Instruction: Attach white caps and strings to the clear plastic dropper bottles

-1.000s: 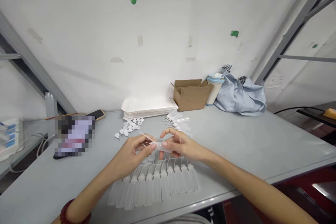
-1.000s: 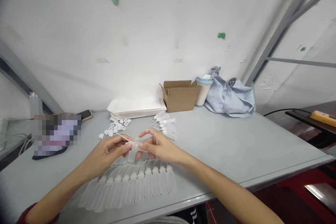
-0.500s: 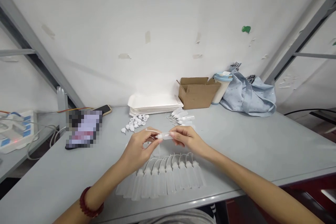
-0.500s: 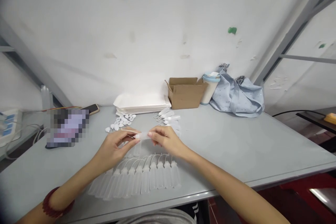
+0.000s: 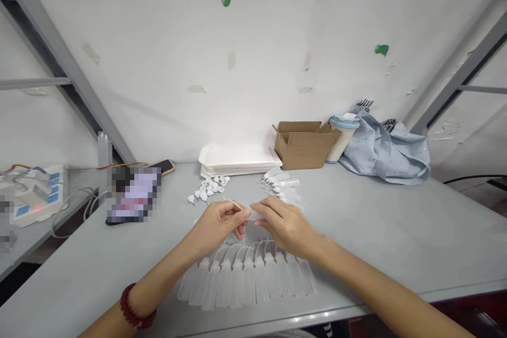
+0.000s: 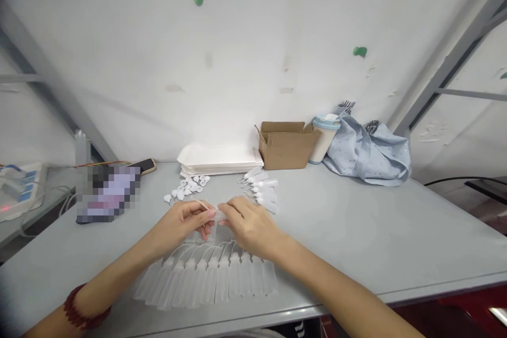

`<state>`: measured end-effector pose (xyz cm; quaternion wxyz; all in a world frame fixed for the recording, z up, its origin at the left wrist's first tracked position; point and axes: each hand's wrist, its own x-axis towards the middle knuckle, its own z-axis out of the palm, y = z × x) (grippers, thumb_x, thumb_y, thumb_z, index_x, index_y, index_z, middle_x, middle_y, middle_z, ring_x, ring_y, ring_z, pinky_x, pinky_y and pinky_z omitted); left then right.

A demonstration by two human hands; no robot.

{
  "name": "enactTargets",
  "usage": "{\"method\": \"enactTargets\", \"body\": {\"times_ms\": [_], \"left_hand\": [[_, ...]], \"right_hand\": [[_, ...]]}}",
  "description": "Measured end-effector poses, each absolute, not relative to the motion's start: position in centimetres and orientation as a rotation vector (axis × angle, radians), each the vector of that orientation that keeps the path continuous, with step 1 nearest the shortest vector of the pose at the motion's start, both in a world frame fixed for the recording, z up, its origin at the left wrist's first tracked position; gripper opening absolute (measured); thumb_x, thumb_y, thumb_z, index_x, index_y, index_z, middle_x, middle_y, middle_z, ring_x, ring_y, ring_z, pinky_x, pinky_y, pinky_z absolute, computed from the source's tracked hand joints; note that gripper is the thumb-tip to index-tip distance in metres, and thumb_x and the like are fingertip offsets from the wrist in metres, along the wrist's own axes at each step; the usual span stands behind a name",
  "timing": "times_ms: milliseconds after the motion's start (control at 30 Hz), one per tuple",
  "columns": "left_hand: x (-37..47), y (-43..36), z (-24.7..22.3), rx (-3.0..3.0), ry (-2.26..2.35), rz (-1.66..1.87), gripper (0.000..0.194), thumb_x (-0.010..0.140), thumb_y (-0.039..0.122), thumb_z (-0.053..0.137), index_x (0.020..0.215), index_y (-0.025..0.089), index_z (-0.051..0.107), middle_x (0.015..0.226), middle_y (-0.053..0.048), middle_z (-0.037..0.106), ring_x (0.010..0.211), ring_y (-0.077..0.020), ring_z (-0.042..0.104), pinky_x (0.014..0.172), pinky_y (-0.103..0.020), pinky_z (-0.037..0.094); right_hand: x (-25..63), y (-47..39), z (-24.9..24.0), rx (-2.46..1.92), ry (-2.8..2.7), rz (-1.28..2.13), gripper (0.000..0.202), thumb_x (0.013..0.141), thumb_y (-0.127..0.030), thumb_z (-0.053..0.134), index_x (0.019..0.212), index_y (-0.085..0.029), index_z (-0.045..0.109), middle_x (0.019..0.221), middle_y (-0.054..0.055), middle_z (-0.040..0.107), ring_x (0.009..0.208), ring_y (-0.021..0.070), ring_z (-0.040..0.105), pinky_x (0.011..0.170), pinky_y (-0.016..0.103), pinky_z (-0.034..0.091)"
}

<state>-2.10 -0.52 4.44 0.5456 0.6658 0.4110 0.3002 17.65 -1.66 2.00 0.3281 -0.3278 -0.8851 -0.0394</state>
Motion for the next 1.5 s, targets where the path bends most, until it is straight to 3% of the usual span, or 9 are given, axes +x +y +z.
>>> {"method": "enactTargets", "body": {"times_ms": [167,433,767,900,967,1067,1200,1367,1500], "left_hand": [[-2.4,-0.6,4.7,1.430,0.942,0.447,0.047,0.084,0.055,0.048,0.062,0.015,0.058,0.054,0.001,0.055,0.043,-0.0104,0.050,0.046,-0.023,0.041],[-1.7,-1.4,5.4,2.076,1.030,0.838,0.035,0.085,0.038,0.051,0.058,0.017,0.054,0.055,0.002,0.050,0.055,-0.0117,0.047,0.054,-0.023,0.037],[-2.1,-1.0,4.8,1.726,0.950,0.587,0.041,0.087,0.047,0.046,0.069,0.014,0.061,0.060,0.000,0.057,0.053,-0.0120,0.056,0.053,-0.023,0.045],[-1.6,-1.5,4.5,2.051,0.987,0.677,0.040,0.090,0.039,0.044,0.059,0.015,0.054,0.056,0.000,0.054,0.055,-0.0113,0.052,0.054,-0.022,0.038],[-1.2,-1.9,3.9,2.246,0.992,0.736,0.040,0.092,0.034,0.041,0.056,0.016,0.049,0.053,0.002,0.048,0.053,-0.0108,0.046,0.052,-0.022,0.034],[-0.6,-2.2,2.8,2.452,0.924,0.827,0.036,0.092,0.026,0.040,0.058,0.017,0.045,0.055,0.002,0.044,0.052,-0.0110,0.041,0.052,-0.024,0.030],[-0.6,-1.7,2.4,2.405,0.948,0.896,0.032,0.091,0.026,0.042,0.060,0.017,0.046,0.058,0.001,0.047,0.057,-0.0119,0.044,0.055,-0.023,0.034],[-1.5,-1.2,4.2,1.963,0.994,0.682,0.039,0.089,0.041,0.043,0.060,0.016,0.051,0.056,0.002,0.048,0.056,-0.0115,0.047,0.052,-0.021,0.038],[-1.6,-1.3,4.5,1.780,0.845,0.529,0.039,0.087,0.043,0.044,0.061,0.016,0.053,0.055,0.002,0.051,0.053,-0.0113,0.051,0.054,-0.022,0.041]], "right_hand": [[17.4,-2.0,1.7,-0.814,-2.341,-0.168,0.025,0.096,-0.025,0.034,0.104,-0.013,0.055,0.078,0.010,0.060,0.068,0.0193,0.053,0.052,0.029,0.036],[17.5,-2.5,3.3,-0.909,-2.113,0.462,0.022,0.096,-0.028,0.038,0.099,-0.016,0.056,0.076,0.005,0.060,0.067,0.0155,0.054,0.062,0.027,0.042],[17.6,-2.3,2.1,-0.742,-2.115,0.249,0.020,0.094,-0.024,0.041,0.106,-0.013,0.053,0.078,0.007,0.056,0.067,0.0157,0.050,0.059,0.027,0.042],[17.5,-2.6,2.9,-0.937,-1.994,0.691,0.029,0.093,-0.034,0.039,0.075,-0.016,0.053,0.062,0.000,0.049,0.056,0.0119,0.046,0.054,0.025,0.037],[17.4,-2.5,3.1,-1.091,-1.801,1.057,0.039,0.093,-0.038,0.036,0.059,-0.019,0.039,0.051,-0.005,0.036,0.044,0.0084,0.035,0.045,0.022,0.030],[17.1,-2.1,3.1,-1.250,-1.615,1.380,0.040,0.092,-0.039,0.036,0.057,-0.021,0.028,0.046,-0.009,0.023,0.038,0.0063,0.021,0.038,0.021,0.022],[17.3,-1.8,2.6,-1.238,-1.862,0.916,0.040,0.093,-0.040,0.038,0.059,-0.019,0.037,0.052,-0.005,0.036,0.047,0.0091,0.035,0.048,0.022,0.030],[17.7,-2.1,2.1,-0.904,-2.186,0.234,0.028,0.096,-0.032,0.034,0.094,-0.013,0.054,0.076,0.006,0.054,0.066,0.0155,0.048,0.059,0.027,0.038],[17.7,-2.2,2.5,-0.834,-2.180,0.305,0.028,0.097,-0.028,0.030,0.089,-0.015,0.054,0.073,0.005,0.055,0.063,0.0142,0.048,0.058,0.025,0.038]]}}
